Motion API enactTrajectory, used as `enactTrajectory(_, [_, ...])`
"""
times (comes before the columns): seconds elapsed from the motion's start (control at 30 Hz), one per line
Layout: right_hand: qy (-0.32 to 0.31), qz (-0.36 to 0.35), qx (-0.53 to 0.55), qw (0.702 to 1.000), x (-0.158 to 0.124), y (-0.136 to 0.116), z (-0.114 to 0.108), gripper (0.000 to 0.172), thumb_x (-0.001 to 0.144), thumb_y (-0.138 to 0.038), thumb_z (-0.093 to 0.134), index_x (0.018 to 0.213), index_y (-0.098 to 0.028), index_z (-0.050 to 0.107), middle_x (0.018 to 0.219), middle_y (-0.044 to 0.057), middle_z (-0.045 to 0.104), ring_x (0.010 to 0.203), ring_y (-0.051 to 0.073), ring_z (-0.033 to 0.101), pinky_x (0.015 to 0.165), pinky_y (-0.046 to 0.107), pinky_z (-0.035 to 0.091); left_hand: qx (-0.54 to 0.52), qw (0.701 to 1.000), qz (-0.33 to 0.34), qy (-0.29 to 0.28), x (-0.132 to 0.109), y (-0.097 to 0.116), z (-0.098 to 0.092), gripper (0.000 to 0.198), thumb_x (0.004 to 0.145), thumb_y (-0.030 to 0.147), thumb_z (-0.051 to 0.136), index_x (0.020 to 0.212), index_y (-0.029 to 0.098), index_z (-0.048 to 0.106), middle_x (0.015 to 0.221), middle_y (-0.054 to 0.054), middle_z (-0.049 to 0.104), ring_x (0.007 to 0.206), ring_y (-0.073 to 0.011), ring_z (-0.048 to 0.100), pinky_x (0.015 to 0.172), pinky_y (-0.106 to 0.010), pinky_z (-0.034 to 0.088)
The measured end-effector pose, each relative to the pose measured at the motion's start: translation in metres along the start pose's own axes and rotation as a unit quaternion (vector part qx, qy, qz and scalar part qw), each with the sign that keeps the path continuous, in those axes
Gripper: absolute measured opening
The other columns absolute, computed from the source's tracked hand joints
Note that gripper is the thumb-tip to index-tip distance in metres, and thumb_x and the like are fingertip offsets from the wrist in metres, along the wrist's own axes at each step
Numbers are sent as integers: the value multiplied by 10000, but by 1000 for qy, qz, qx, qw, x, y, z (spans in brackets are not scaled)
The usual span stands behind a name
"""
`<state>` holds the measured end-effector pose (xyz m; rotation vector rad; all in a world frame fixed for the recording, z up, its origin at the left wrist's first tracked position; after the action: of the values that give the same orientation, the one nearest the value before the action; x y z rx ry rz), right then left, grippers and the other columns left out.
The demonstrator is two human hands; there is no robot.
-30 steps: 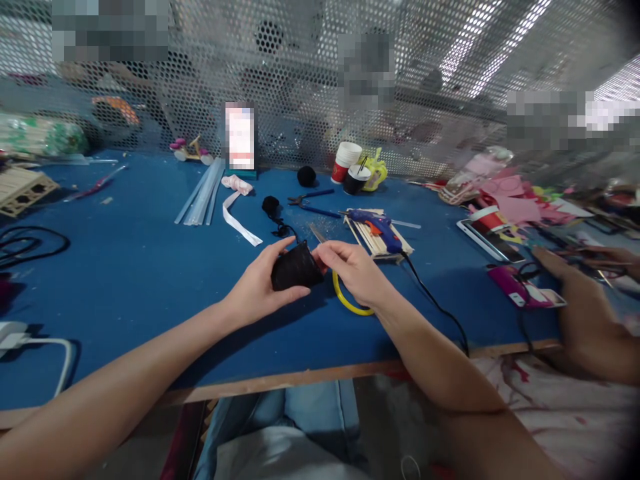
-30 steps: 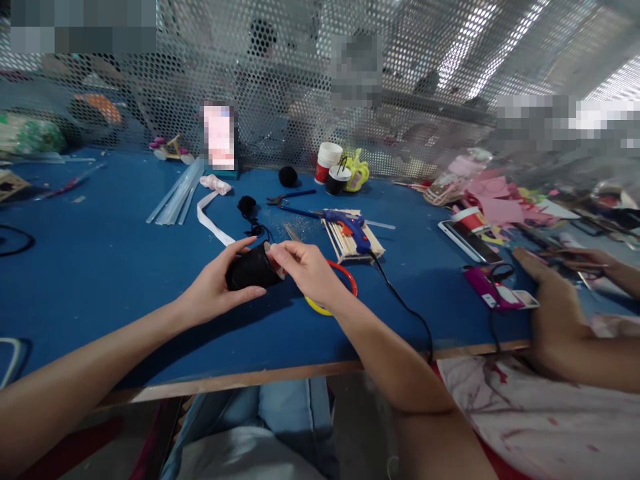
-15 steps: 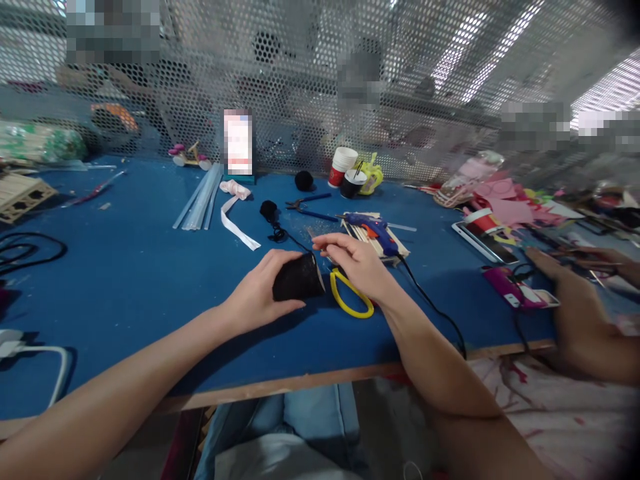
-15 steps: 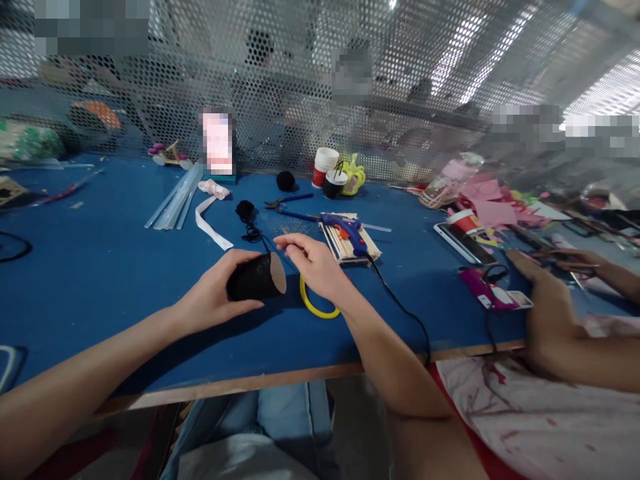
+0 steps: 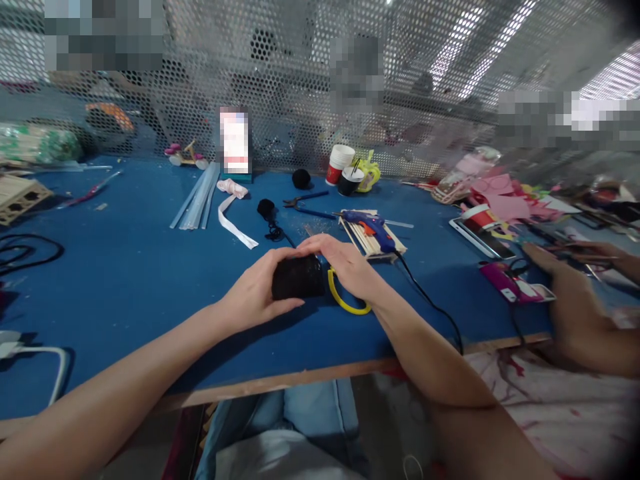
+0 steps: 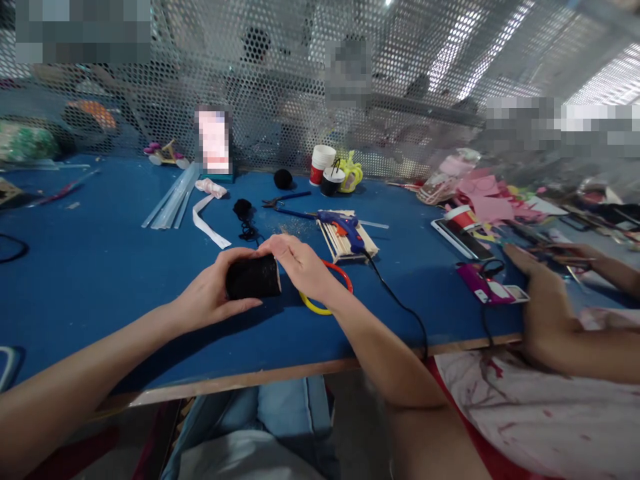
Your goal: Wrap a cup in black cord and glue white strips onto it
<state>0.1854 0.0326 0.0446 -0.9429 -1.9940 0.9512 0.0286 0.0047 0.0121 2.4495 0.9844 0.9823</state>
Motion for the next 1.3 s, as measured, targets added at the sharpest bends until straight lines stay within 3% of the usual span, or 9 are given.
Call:
enactTrajectory(0.2, [34,88,90,992,3,3,4,551,919,-571,239,1130,-202,591,1106,72,649,1054,180,578,936,351,413,16,999,10,-38,-2,-2,3,739,792,381,610,1390,242,199,1228,-128,486,1055,-247,537,848,-385,485])
enactTrajectory(0.3, [47,73,-20,996,4,-2,-6,474,924,-517,302,979,-177,627,1021,77,656,984,182,591,882,336,431,24,999,4,-28,-1,-4,2,736,796,362,606,1399,251,198,1221,-125,481,1077,-252,526,876,-399,473])
enactTrajectory(0.43, [-25,77,-203,976,4,-10,-9,177,806,-321,579,880,-167,626,935,54,652,876,174,592,805,309,432,42,999,0,-24,0,-3,3,732,776,287,625,1383,239,219,1191,-115,496,1078,-249,516,886,-399,467])
enactTrajectory(0.67, [-79,98,-281,951,18,-11,-6,56,763,-191,585,715,-168,604,863,54,648,801,167,587,733,280,415,94,995,-8,-27,1,-2,5,680,770,264,613,1355,216,270,1140,-114,520,1041,-257,527,848,-393,482])
enactTrajectory(0.77, [-106,108,-270,951,22,-15,-6,70,766,-176,577,709,-154,612,853,63,648,791,166,589,717,270,416,99,995,-7,-26,0,-4,6,690,765,272,617,1356,215,265,1142,-112,528,1044,-261,535,850,-396,488])
enactTrajectory(0.9, [-95,133,-158,974,25,-19,-3,134,800,-248,559,791,-139,637,798,43,658,741,152,594,660,256,428,83,996,-11,0,-1,-7,5,791,739,297,647,1389,222,202,1237,-121,514,1111,-272,532,904,-416,475])
enactTrajectory(1.03, [-105,79,-147,980,28,-21,6,72,758,-195,607,748,-137,648,826,46,666,783,147,600,731,260,439,58,998,-7,3,-1,-7,4,867,735,313,655,1419,238,127,1369,-126,425,1212,-276,476,966,-421,445])
enactTrajectory(1.17, [-24,52,-168,984,25,-22,-18,109,779,-227,592,812,-150,663,868,54,675,781,142,608,703,250,454,52,998,-17,-29,-1,-6,3,773,773,328,618,1415,221,200,1236,-128,492,1114,-262,526,908,-414,476])
enactTrajectory(1.3, [154,105,-193,963,13,-10,-87,278,856,-387,474,813,-150,613,709,38,647,490,95,525,478,231,401,40,998,-27,-43,0,-4,1,598,802,335,581,1346,215,362,1169,-122,487,1049,-240,539,878,-395,486])
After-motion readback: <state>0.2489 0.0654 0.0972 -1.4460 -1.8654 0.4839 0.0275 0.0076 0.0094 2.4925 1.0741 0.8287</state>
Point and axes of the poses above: each hand's wrist, its own x-axis towards the middle knuckle, its own z-axis out of the palm, y = z × x, the point moved 4 cm from there along x, towards the middle knuckle
